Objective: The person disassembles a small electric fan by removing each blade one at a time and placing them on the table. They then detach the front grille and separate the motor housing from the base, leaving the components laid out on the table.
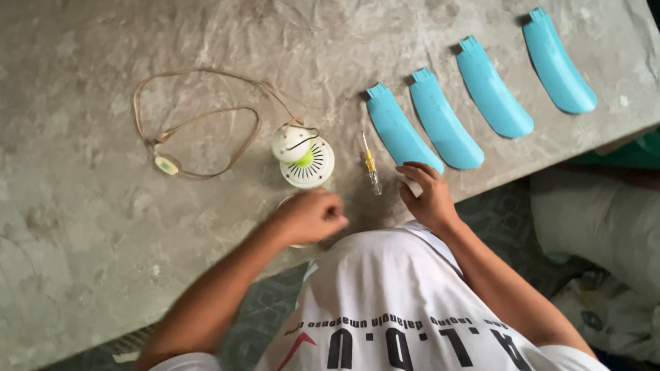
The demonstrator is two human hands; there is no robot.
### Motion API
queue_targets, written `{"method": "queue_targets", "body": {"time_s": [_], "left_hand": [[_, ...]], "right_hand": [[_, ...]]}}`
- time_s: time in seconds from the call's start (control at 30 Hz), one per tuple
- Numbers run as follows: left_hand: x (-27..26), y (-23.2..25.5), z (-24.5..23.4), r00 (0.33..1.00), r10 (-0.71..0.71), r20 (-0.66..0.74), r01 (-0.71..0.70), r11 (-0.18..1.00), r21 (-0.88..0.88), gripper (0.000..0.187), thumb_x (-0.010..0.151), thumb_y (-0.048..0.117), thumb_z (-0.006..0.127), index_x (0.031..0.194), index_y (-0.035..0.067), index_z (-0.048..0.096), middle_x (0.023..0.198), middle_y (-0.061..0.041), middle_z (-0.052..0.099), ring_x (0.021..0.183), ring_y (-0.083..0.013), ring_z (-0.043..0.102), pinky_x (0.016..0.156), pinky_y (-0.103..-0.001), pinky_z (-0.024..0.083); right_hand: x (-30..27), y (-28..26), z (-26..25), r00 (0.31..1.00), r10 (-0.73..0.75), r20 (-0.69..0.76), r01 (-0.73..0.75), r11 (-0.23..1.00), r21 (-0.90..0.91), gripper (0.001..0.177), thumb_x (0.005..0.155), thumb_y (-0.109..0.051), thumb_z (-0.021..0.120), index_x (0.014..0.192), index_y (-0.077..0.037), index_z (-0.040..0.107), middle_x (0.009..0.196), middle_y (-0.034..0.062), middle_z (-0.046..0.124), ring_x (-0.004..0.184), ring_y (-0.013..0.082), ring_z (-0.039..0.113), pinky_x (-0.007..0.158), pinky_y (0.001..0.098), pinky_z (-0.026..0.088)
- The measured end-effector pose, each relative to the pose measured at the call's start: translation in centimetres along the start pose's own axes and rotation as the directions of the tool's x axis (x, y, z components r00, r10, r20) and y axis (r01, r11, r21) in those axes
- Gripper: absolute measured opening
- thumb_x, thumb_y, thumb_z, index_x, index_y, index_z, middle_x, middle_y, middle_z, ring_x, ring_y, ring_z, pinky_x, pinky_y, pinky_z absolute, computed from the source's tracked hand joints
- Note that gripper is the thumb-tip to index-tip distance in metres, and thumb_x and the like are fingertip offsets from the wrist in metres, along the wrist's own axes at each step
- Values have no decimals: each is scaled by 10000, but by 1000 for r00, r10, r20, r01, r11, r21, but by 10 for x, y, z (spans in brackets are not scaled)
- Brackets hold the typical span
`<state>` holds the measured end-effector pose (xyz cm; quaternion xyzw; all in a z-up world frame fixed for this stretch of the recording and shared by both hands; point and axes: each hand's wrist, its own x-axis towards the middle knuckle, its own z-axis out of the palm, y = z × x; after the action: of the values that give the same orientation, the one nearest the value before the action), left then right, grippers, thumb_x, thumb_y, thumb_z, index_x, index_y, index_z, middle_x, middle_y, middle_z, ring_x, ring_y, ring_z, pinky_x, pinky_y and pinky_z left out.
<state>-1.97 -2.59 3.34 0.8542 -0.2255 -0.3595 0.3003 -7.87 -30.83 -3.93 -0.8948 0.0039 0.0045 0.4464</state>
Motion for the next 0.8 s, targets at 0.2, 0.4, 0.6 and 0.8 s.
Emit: {"method": "queue_targets", "body": {"time_s": [0.2,0.4,0.6,0.8], "left_hand": [[35,39,28,985,132,-113,-145,983,-111,258,863,306,739,929,60,694,933,-122,706,836,-291,698,750,-407,549],[27,-5,40,948,4,-319,-115,937,-330,223,891,242,740,984,43,700,865,-99,728,771,-210,705,715,-347,558],[-14,-73,37,895,-223,-386,49,910,-411,211,879,231,750,980,48,728,832,-92,764,734,-189,731,692,-331,571],[-17,-86,29,881,-140,-451,-15,946,-323,188,900,196,759,990,39,709,831,-84,748,735,-168,716,694,-325,567]], "right_hand": [[10,-15,2,997,77,-24,-75,996,52,303,903,-72,724,1206,-71,718,1211,134,717,1079,306,698,810,387,581],[5,-18,16,995,86,-55,-82,994,79,288,929,-70,710,1217,-76,725,1080,119,745,976,239,737,856,350,594],[-21,-12,20,951,308,22,-307,937,166,300,939,-87,675,1237,-83,711,1053,115,749,905,200,735,814,329,595],[-32,-17,38,888,457,44,-457,871,178,325,939,-101,666,1262,-101,696,1061,89,759,869,177,735,773,330,589]]}}
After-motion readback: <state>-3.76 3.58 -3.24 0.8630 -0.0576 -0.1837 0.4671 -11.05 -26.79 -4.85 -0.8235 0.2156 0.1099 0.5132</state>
